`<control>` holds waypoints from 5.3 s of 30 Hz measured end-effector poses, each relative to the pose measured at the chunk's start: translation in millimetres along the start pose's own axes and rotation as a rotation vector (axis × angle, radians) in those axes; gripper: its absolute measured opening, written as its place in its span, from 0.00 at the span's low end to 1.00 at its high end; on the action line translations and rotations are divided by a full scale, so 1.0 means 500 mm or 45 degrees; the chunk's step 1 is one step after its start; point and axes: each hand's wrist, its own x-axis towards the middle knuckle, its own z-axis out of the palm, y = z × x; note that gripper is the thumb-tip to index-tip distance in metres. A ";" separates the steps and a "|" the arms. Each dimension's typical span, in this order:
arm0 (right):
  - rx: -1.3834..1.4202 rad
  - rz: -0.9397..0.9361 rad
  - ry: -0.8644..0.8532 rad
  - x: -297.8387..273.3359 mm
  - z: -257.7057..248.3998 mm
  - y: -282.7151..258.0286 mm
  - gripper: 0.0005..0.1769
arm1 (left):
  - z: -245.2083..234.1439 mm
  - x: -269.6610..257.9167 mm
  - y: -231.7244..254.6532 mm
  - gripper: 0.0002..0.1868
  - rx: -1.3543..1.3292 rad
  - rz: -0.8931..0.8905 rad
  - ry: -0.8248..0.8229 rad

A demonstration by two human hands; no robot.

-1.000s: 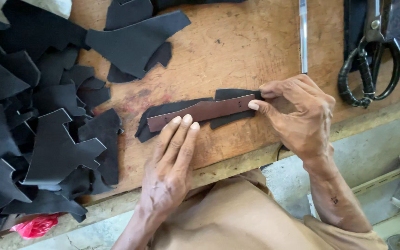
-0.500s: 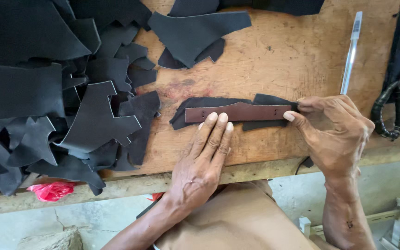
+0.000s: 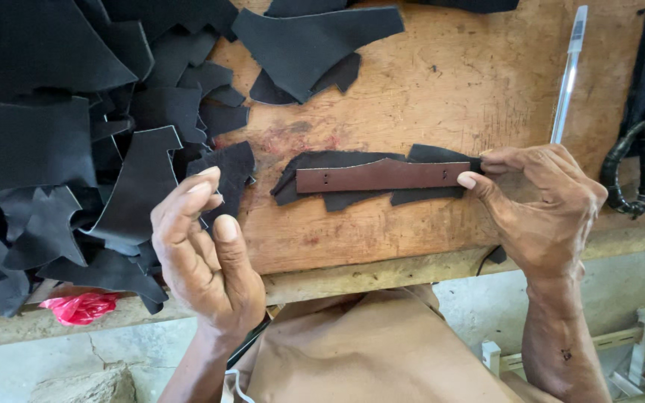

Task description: The person uses shears to trim black leather pieces and a brown leather template on a wooden workbench. They align the template, mark the leather with a pen, and cut along the marked lines, stacking finished pieces on the table.

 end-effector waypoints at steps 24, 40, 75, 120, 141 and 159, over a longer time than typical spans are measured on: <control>0.035 -0.044 0.049 0.011 -0.005 -0.005 0.16 | 0.146 -0.038 0.038 0.30 0.628 0.350 -0.942; 0.037 -0.041 0.049 0.012 -0.006 0.005 0.17 | 0.105 0.033 0.076 0.23 0.112 -0.049 -0.891; 0.124 -0.129 -0.191 0.037 -0.011 -0.007 0.32 | 0.184 -0.033 0.041 0.29 0.937 0.463 -0.882; 0.354 0.105 -0.134 0.010 -0.004 -0.022 0.07 | 0.209 -0.047 0.081 0.41 1.048 0.443 -0.918; 0.095 -0.029 -0.110 0.022 -0.004 -0.066 0.08 | 0.206 -0.050 0.072 0.42 1.121 0.484 -0.890; 0.205 -0.144 -0.123 0.011 -0.009 -0.047 0.10 | 0.204 -0.051 0.080 0.43 1.175 0.492 -0.935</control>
